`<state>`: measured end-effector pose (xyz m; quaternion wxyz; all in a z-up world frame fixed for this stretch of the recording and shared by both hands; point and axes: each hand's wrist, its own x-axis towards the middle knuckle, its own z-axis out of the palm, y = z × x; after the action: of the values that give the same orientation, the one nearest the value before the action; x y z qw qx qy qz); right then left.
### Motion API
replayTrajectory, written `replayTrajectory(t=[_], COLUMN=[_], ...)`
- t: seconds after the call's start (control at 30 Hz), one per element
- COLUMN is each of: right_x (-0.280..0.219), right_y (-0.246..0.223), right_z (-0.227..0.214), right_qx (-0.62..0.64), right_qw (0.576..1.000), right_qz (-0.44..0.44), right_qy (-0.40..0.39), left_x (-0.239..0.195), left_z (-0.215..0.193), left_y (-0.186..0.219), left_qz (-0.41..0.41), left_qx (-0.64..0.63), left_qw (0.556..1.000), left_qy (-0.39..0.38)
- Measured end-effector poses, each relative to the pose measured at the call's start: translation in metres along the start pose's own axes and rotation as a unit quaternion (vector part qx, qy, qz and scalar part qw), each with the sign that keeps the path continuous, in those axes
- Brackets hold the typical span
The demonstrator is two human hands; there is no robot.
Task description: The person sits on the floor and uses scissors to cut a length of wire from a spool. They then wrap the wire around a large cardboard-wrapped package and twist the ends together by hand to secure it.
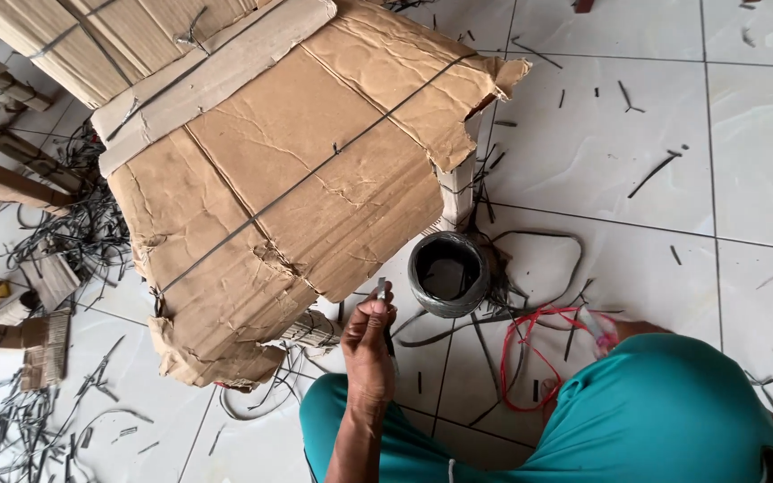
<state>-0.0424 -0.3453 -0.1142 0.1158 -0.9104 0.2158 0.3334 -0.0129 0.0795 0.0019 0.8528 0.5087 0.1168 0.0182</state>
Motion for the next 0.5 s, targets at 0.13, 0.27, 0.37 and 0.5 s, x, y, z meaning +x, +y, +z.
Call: replayTrajectory(t=[0.13,0.27,0.37,0.5], right_x=[-0.008,0.0,0.004,0.024], right_y=[-0.047,-0.107,-0.128,-0.14], right_z=[-0.01,-0.026,-0.024,-0.01], right_qx=[-0.031,-0.133,-0.274,-0.243], right_qw=[0.982,0.756,0.755,0.766], right_qz=[-0.133,-0.527,-0.54,-0.535], right_qy=[0.132,0.365,0.252,0.261], left_x=[-0.005,-0.009,-0.012,-0.018], left_z=[0.002,0.002,0.0,0.006], left_y=[0.013,0.01,0.009,0.004], left_qz=[0.004,-0.012,-0.013,-0.006], left_qx=[0.027,0.02,0.016,0.03], left_qw=[0.999,0.998,0.998,0.998], left_qy=[0.046,0.058,0.058,0.062])
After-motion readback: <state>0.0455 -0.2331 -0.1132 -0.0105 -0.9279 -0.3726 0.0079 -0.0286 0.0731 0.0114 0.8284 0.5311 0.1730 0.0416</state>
